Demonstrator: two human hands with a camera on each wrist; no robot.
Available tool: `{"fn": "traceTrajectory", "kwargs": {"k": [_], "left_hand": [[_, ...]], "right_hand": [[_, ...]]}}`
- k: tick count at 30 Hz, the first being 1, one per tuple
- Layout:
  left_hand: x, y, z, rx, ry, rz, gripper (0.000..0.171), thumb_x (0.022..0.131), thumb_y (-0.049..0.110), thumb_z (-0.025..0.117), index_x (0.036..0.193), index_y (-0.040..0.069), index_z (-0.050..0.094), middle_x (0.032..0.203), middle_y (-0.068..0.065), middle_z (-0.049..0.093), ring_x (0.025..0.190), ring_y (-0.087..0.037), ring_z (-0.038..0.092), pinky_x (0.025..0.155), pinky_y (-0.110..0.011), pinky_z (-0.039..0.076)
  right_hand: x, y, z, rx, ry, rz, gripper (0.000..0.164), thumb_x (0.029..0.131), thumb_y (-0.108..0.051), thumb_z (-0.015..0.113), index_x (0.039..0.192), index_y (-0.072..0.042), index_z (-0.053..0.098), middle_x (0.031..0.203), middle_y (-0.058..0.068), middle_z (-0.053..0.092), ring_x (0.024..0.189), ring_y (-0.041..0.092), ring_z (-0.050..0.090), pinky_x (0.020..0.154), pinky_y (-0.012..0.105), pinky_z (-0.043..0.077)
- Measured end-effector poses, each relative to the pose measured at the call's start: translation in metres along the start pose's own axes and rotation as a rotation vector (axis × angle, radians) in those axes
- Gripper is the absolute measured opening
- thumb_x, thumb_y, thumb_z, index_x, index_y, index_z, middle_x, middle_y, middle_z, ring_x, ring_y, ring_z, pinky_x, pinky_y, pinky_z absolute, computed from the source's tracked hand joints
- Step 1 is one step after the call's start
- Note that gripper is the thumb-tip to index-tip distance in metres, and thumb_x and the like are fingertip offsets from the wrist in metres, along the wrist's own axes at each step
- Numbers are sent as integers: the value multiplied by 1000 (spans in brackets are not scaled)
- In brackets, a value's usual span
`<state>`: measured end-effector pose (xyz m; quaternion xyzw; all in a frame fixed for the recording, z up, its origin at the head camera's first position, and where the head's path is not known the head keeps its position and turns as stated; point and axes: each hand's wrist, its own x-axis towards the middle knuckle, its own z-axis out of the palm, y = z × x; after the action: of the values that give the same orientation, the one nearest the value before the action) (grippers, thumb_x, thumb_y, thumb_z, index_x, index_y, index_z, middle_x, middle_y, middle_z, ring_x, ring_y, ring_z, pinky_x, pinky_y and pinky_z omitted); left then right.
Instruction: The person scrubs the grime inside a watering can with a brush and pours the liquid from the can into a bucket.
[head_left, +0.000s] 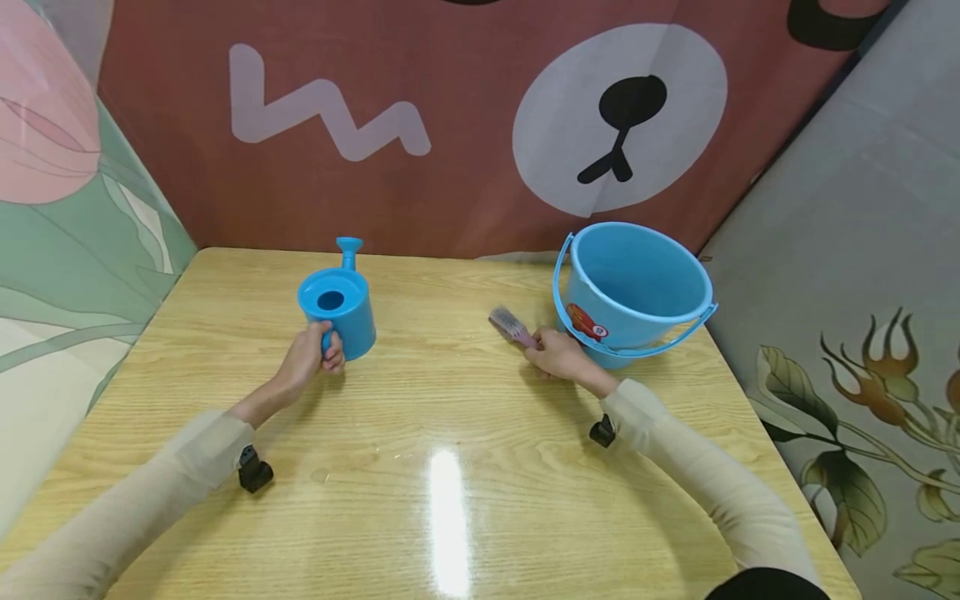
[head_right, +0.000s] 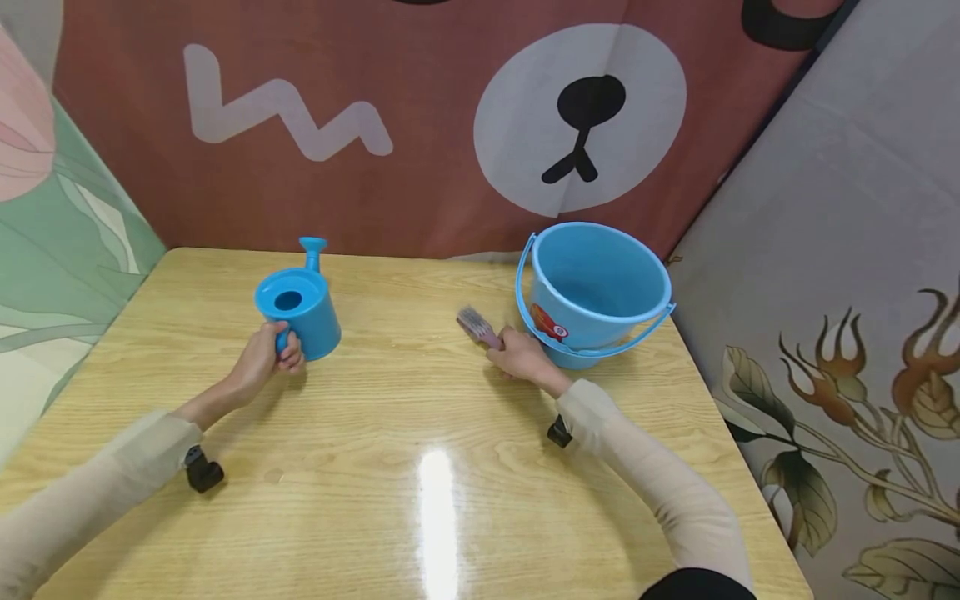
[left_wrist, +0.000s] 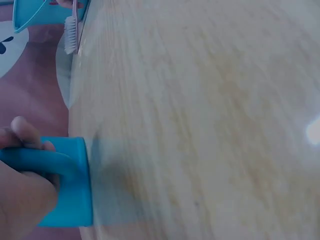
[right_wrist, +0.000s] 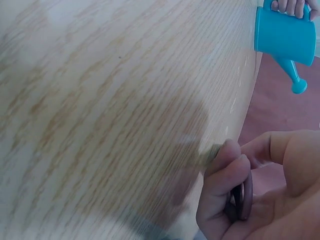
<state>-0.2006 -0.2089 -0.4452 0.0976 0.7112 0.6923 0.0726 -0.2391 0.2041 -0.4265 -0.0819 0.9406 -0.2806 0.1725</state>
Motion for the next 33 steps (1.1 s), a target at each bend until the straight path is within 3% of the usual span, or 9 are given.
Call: {"fn": "traceTrajectory", "kwargs": {"k": [5,10,13,18,23,29,33], "left_hand": [[-1,4,1,91,37,-31,45,106,25,18,72,3,37,62,-4,41,60,-28,47,64,-40,47],[-2,6,-2,160,6,-36,51,108,30,18,73,0,40,62,-7,45,69,-37,57,73,-39,50],[-3,6,-3,126,-19,-52,51,108,31,19,73,1,40,61,-7,45,72,-38,61,75,-37,51],[-2,5,-1,6,-8,-71,47,106,27,20,69,5,38,58,-3,42,63,-28,59,70,-38,52],[-2,2,2,22,30,-38,45,104,23,20,67,5,37,56,-2,40,54,-24,50,67,-40,53],[-1,1,4,61,65,-15,46,105,23,19,66,3,36,58,-3,42,52,-21,49,72,-41,54],[1,1,6,44,81,-4,45,104,22,19,66,4,35,57,-2,41,51,-19,47,67,-38,52]], "right_hand": [[-1,0,0,-7,7,1,22,97,-21,56,109,-2,57,73,12,64,61,23,62,54,27,45],[-1,0,1,19,4,-3,22,97,-20,56,108,-1,56,73,13,64,62,24,62,53,27,45],[-1,0,1,35,4,-5,22,97,-20,56,108,-1,56,74,14,65,62,25,63,53,27,45],[-1,0,1,46,8,-7,24,97,-21,56,111,-1,54,78,15,65,63,25,63,53,26,45],[0,1,2,49,21,-16,26,97,-21,56,113,-1,53,77,15,63,60,24,61,52,27,44],[0,1,4,60,39,-36,29,98,-21,56,117,0,53,72,15,62,56,24,60,50,27,42],[-1,-2,5,81,34,-42,29,98,-21,55,118,0,53,73,16,62,55,23,58,48,27,41]]}}
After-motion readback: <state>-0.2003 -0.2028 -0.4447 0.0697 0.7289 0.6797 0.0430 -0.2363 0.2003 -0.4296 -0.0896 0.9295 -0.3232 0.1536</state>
